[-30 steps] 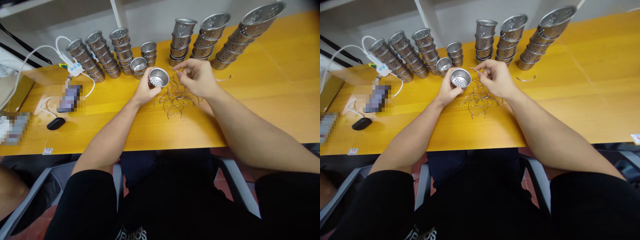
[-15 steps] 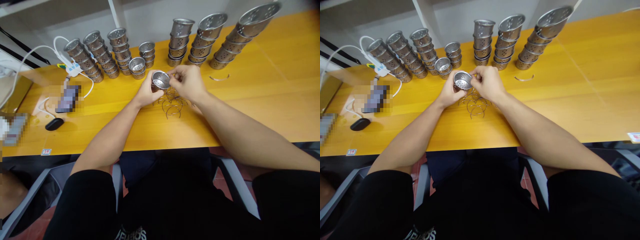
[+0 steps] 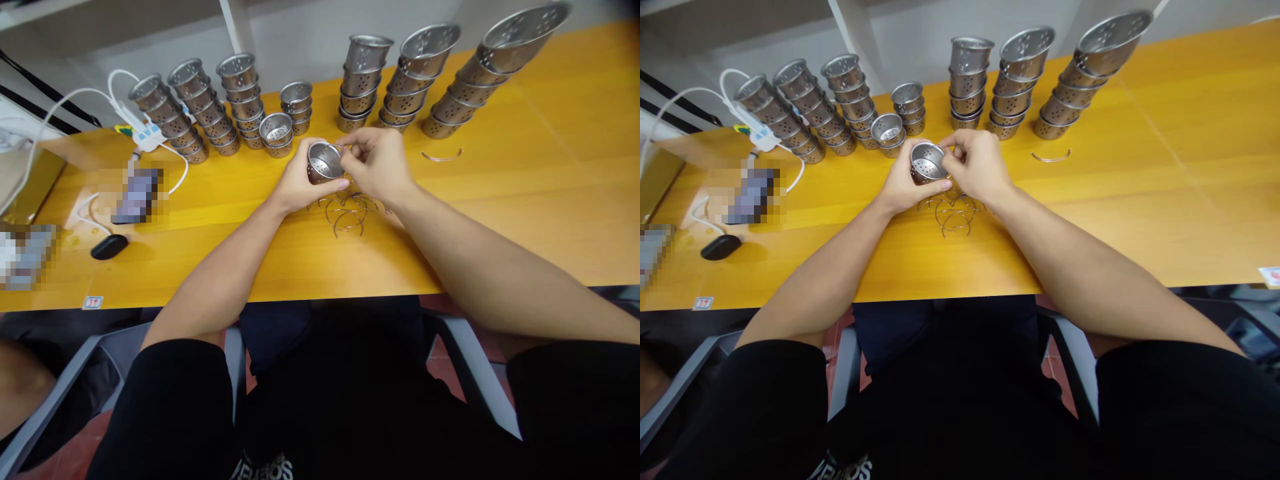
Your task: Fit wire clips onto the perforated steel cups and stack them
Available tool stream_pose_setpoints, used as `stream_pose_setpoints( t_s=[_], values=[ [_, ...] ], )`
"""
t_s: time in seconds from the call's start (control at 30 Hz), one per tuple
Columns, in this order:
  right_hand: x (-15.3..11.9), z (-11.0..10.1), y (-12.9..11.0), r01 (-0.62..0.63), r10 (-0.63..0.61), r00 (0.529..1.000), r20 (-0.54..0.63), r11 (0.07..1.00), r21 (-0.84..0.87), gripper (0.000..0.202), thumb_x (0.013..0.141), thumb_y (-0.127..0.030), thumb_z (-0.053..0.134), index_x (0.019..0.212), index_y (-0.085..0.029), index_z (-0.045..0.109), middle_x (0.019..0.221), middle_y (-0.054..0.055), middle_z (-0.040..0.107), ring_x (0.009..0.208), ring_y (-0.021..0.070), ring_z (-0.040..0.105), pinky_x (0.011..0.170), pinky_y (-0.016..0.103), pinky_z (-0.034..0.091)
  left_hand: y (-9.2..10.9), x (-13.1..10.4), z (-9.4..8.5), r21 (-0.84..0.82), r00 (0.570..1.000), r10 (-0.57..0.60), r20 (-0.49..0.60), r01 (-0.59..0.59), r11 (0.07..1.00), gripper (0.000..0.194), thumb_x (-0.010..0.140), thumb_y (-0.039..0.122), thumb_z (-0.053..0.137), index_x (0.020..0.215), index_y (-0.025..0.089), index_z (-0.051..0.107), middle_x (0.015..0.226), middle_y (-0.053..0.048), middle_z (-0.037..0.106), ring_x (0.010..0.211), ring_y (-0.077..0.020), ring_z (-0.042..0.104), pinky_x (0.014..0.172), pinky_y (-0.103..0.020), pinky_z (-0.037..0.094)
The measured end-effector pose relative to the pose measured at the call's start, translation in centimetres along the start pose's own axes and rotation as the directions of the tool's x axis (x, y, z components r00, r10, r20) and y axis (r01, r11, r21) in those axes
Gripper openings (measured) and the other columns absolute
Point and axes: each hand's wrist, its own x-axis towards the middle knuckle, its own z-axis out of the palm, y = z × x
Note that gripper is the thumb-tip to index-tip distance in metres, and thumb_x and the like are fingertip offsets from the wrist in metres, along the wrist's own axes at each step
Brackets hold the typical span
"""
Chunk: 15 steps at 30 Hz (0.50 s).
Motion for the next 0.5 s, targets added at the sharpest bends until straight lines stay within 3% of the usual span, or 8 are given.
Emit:
stream_pose_setpoints(
  t_s=[0.13, 0.23, 0.3, 0.4, 0.5],
  values=[
    [-0.4, -0.4, -1.3, -0.015, 0.015, 1.000, -0.001, 1.000, -0.004, 0.084, 0.115, -0.090, 0.068, 0.171, -0.030, 0.086, 0.116, 0.018, 0.093, 0.120, 0.0539, 0.088, 0.105, 0.073, 0.074, 0.7, 0.1, -0.2, 0.027, 0.999, -0.028, -0.030, 0.029, 0.999, 0.108, 0.094, 0.101, 0.100, 0.166, 0.030, 0.063, 0.150, -0.011, 0.080, 0.145, -0.0385, 0.086, 0.141, -0.067, 0.067],
    [-0.9, -1.4, -2.0, -0.007, -0.001, 0.998, 0.071, 0.994, 0.106, 0.086, 0.115, -0.102, 0.059, 0.163, -0.037, 0.088, 0.122, 0.015, 0.094, 0.110, 0.0485, 0.089, 0.091, 0.067, 0.076, 1.3, 0.2, -0.6, 0.025, 0.998, -0.052, -0.038, 0.053, 0.998, 0.097, 0.100, 0.107, 0.089, 0.154, 0.028, 0.074, 0.137, -0.009, 0.082, 0.134, -0.0366, 0.087, 0.137, -0.069, 0.069],
    [-1.2, -2.0, -2.0, 0.008, -0.037, 0.991, 0.128, 0.975, 0.220, 0.091, 0.106, -0.114, 0.064, 0.151, -0.039, 0.089, 0.124, 0.013, 0.094, 0.095, 0.0418, 0.086, 0.079, 0.062, 0.074, 1.6, 0.3, -1.0, -0.012, 0.998, -0.057, -0.028, 0.057, 0.998, 0.092, 0.104, 0.110, 0.079, 0.145, 0.028, 0.079, 0.129, -0.007, 0.081, 0.129, -0.0347, 0.087, 0.135, -0.070, 0.069],
    [-1.1, -2.3, -1.5, 0.022, -0.077, 0.984, 0.161, 0.948, 0.317, 0.096, 0.085, -0.126, 0.082, 0.127, -0.040, 0.086, 0.109, 0.010, 0.088, 0.079, 0.0346, 0.078, 0.065, 0.056, 0.067, 1.8, 0.4, -1.3, -0.064, 0.999, -0.042, -0.001, 0.042, 0.997, 0.093, 0.107, 0.112, 0.072, 0.143, 0.027, 0.080, 0.129, -0.007, 0.081, 0.127, -0.0330, 0.086, 0.132, -0.067, 0.070],
    [-0.6, -1.5, -0.5, 0.051, -0.106, 0.988, 0.112, 0.910, 0.411, 0.098, 0.072, -0.129, 0.091, 0.108, -0.039, 0.079, 0.087, 0.006, 0.076, 0.070, 0.0307, 0.069, 0.055, 0.049, 0.058, 1.4, 0.4, -1.3, -0.074, 1.000, -0.003, 0.011, 0.004, 0.997, 0.097, 0.101, 0.112, 0.080, 0.150, 0.027, 0.076, 0.136, -0.008, 0.083, 0.127, -0.0312, 0.086, 0.127, -0.060, 0.074]
  ],
)
